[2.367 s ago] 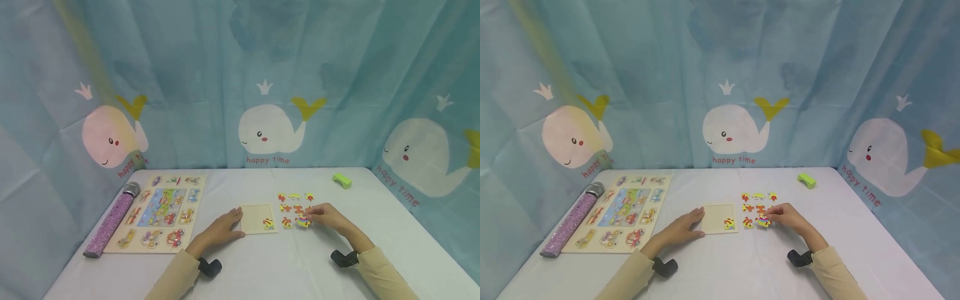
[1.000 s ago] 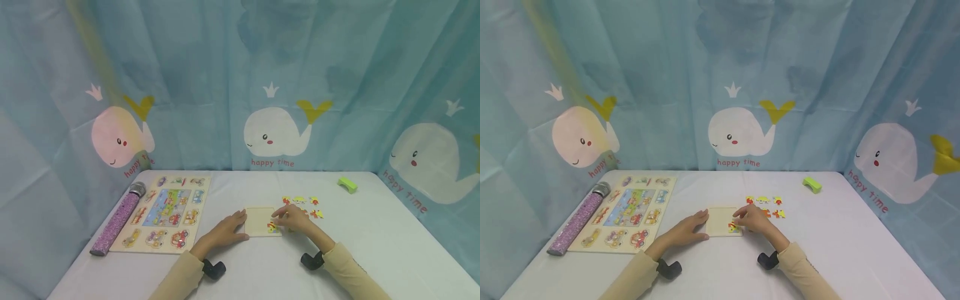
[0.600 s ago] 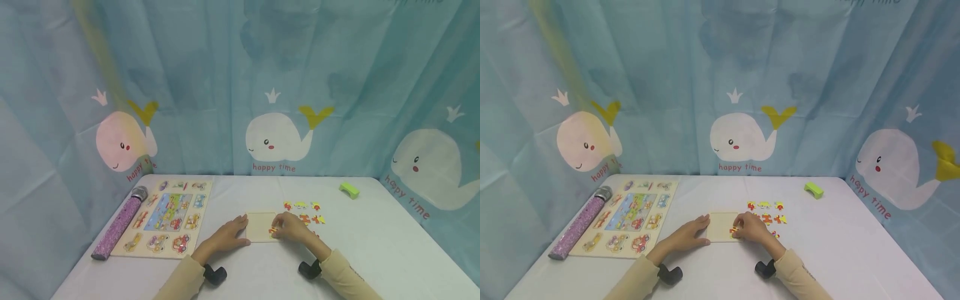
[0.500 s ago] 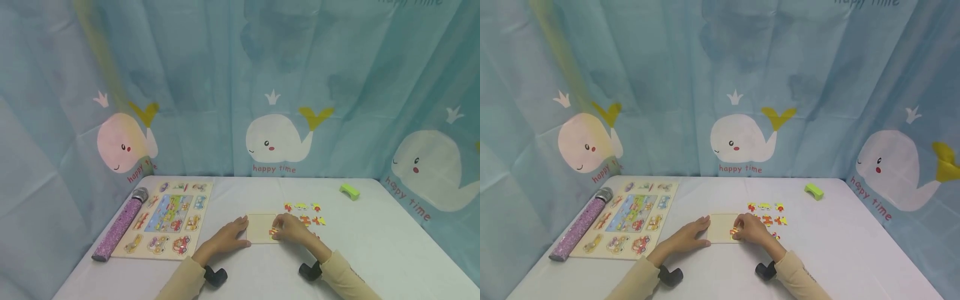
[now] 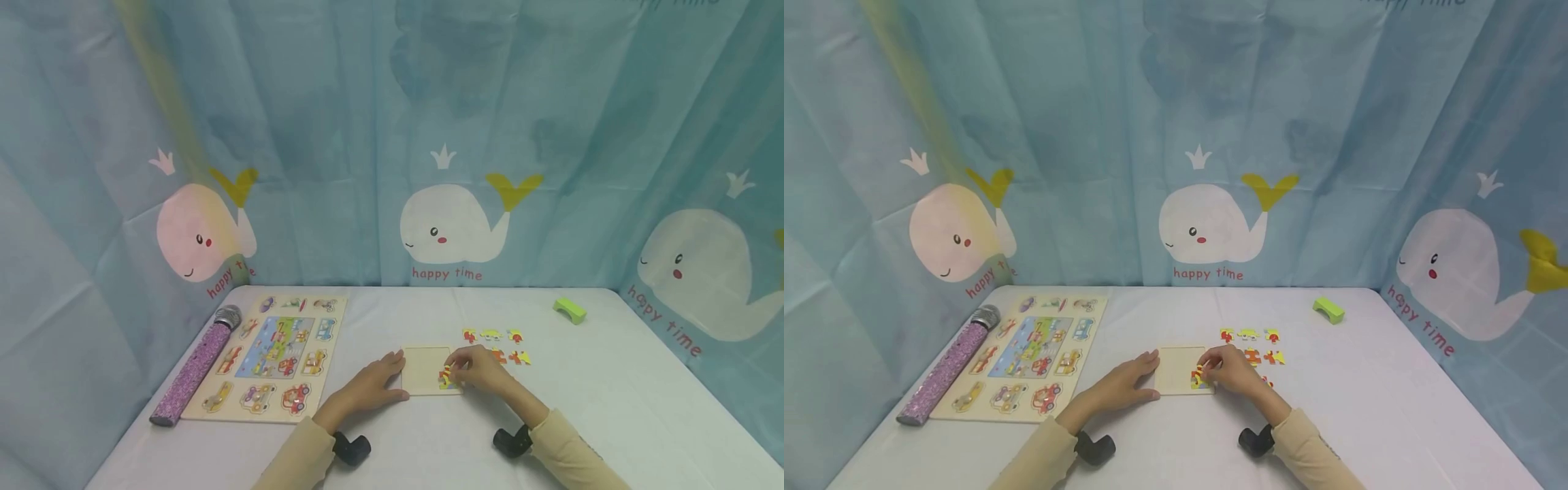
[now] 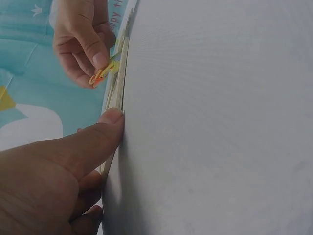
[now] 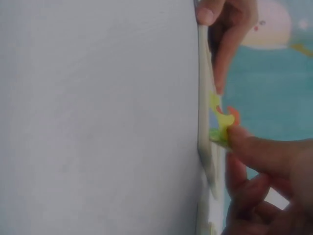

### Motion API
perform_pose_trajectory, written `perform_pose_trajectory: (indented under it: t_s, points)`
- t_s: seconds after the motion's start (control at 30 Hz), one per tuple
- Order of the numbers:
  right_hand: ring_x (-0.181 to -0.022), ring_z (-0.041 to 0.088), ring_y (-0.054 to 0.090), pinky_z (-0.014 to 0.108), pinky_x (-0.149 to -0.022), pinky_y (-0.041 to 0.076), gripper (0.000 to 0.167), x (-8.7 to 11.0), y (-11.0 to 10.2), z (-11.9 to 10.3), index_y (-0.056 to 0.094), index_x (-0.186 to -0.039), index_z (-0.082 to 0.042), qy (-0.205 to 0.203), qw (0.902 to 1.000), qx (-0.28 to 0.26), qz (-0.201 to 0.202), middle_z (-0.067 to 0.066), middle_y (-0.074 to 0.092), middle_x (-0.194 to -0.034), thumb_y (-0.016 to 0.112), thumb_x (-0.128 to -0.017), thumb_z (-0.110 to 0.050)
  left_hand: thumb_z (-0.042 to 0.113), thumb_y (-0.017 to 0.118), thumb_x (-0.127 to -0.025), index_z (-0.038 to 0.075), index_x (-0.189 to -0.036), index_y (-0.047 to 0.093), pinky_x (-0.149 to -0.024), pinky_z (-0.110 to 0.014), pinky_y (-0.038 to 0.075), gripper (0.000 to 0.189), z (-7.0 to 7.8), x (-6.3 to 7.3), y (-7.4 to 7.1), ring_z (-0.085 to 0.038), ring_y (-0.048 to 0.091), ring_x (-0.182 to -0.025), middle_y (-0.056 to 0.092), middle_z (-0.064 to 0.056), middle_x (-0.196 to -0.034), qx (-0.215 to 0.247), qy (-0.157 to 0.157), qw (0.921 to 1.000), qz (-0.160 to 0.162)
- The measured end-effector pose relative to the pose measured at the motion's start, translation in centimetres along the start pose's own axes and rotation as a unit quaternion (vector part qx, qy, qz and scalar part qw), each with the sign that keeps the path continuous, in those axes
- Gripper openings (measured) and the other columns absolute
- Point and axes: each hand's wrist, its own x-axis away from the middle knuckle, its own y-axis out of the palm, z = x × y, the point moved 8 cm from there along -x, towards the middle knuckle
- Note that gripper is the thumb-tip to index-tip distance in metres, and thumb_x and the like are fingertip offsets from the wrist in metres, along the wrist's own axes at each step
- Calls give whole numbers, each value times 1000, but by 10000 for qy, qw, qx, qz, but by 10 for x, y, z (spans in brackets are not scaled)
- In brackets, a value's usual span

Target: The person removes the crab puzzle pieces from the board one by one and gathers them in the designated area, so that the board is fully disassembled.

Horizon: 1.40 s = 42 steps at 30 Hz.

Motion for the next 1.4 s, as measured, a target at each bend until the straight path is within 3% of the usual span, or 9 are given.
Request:
perform_pose_trajectory:
  t_s: [0.17, 0.37, 0.53, 0.67, 0.8, 1.0, 1.1, 1.33, 1.4]
  points:
    - [-54, 9, 46, 23, -45, 41, 11, 3, -4, 9, 72, -92, -11, 247, 9992, -315, -55, 2, 63, -79, 67, -82, -13, 45, 62, -83, 6, -139, 39, -111, -46, 26, 72, 1, -2, 1, -27, 27, -138, 30, -6, -150, 14, 19, 10000, -16]
    - [-83, 11, 60, 25, -67, 50, 17, 8, -27, 25, 73, -96, -13, 772, 9943, -677, 272, 5, 70, -101, 69, -82, -22, 43, 62, -83, 5, -139, 39, -111, -47, 26, 71, 3, -4, 3, -29, 27, -138, 30, -8, -150, 74, 160, 9998, 18]
    - [-96, 19, 63, 32, -78, 53, 25, 22, -57, 45, 72, -99, -11, 1356, 9868, -688, 558, 6, 70, -103, 69, -81, -29, 43, 62, -83, 4, -139, 37, -111, -47, 26, 72, 4, -5, 3, -31, 28, -138, 30, -9, -150, 116, 230, 9997, 11]
    - [-84, 14, 58, 29, -68, 49, 36, 37, -80, 65, 70, -104, -9, 1767, 9800, -644, 650, 4, 69, -100, 70, -79, -35, 44, 62, -83, 4, -140, 37, -111, -47, 26, 74, 3, -5, 1, -31, 27, -138, 29, -9, -150, 109, 224, 9997, 2]
    - [-66, 13, 44, 26, -56, 39, 41, 52, -96, 85, 68, -108, -5, 2051, 9742, -689, 635, 2, 64, -85, 69, -80, -35, 43, 62, -83, 4, -140, 37, -111, -47, 26, 73, 2, -6, -3, -32, 28, -138, 30, -9, -150, 80, 229, 9997, 11]
    - [-58, 12, 38, 25, -52, 35, 41, 68, -115, 111, 65, -111, -2, 2284, 9697, -637, 584, -3, 52, -69, 68, -82, -31, 44, 62, -83, 4, -140, 35, -111, -46, 26, 75, -2, -5, -4, -32, 28, -137, 29, -10, -150, 89, 218, 9997, 5]
    - [-56, 12, 38, 25, -52, 35, 39, 72, -118, 119, 66, -110, -2, 2361, 9693, -531, 437, -2, 52, -69, 69, -81, -29, 45, 61, -83, 5, -141, 35, -111, -46, 26, 75, -4, -5, -4, -31, 28, -138, 29, -9, -150, 69, 214, 9997, 30]
    - [-77, 15, 48, 25, -62, 41, 25, 73, -116, 124, 71, -98, -5, 2366, 9713, 32, 249, 11, 67, -101, 68, -82, -24, 43, 63, -82, 4, -140, 37, -111, -47, 25, 74, -4, -3, -2, -32, 27, -138, 30, -8, -150, 222, 242, 9994, 58]
    - [-79, 17, 50, 26, -62, 42, 22, 71, -114, 125, 72, -97, -5, 2381, 9709, 119, 223, 14, 66, -103, 67, -83, -21, 44, 62, -83, 4, -140, 37, -111, -47, 25, 74, -3, -2, -1, -31, 27, -138, 30, -8, -150, 234, 249, 9994, 53]
